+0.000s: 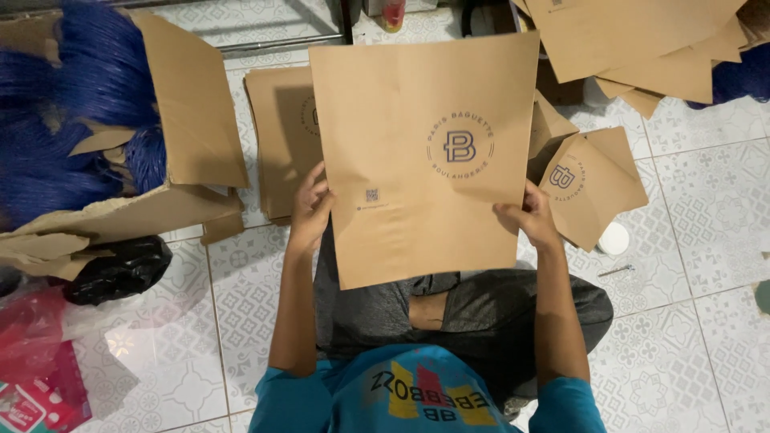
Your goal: The person sits on the floor and folds flat brown paper bags by hand. They pick up each bag, fold the bottom flaps inward to create a base, and then fold the side edges to form the bag's structure. The finished bags are placed in a pile to the right.
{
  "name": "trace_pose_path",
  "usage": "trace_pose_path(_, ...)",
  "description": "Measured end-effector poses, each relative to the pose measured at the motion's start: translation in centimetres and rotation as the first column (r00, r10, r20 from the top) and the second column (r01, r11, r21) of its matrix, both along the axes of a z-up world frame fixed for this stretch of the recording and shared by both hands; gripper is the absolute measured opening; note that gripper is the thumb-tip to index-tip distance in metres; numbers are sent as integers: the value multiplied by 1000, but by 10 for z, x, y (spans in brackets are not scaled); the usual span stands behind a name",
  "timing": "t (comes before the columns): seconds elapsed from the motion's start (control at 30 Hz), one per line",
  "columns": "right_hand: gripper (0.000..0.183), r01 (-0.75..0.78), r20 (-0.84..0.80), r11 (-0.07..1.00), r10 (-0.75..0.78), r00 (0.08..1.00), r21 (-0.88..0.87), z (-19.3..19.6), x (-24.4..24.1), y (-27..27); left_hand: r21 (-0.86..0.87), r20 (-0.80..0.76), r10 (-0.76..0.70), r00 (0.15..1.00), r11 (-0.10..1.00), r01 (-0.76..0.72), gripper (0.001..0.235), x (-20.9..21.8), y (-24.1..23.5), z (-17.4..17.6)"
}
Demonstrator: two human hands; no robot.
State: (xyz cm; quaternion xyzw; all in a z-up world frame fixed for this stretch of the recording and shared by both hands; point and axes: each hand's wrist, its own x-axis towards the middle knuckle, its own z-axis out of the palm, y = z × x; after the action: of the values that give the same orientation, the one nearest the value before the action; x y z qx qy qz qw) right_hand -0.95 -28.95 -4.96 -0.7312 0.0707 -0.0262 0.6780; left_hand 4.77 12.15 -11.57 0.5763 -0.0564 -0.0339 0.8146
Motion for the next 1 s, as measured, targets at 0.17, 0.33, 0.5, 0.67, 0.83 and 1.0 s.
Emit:
trace_pose_path(0.17,39,9,-68,997,-3,998,83,26,1,34,28,-45,-5,999,1000,7,65,-7,3,9)
trace_pose_path(0.33,21,-4,-35,997,6,999,72,33,19,52,60,-81,5,997,998,0,64,-3,13,-13)
trace_pose_path(0.5,67,399,-209,911,-372,904,105,-37,92,-10,204,-336,115,935,978,-47,57,-9,9,25)
trace_pose_path(0.67,71,560,-151,767,-542,827,312,22,176,-73,99,-307,149,940,987,-124,52,-1,13,-19)
trace_pose_path(0.83,35,355,-99,731,-370,924,582,-3,268,-171,180,-259,208,943,970,-165,61,-2,26,-39)
trace_pose_path(1.0,31,480,9,554,-661,751,680,-141,372,-315,399,-304,290,907,904,-155,69,-13,47,-30)
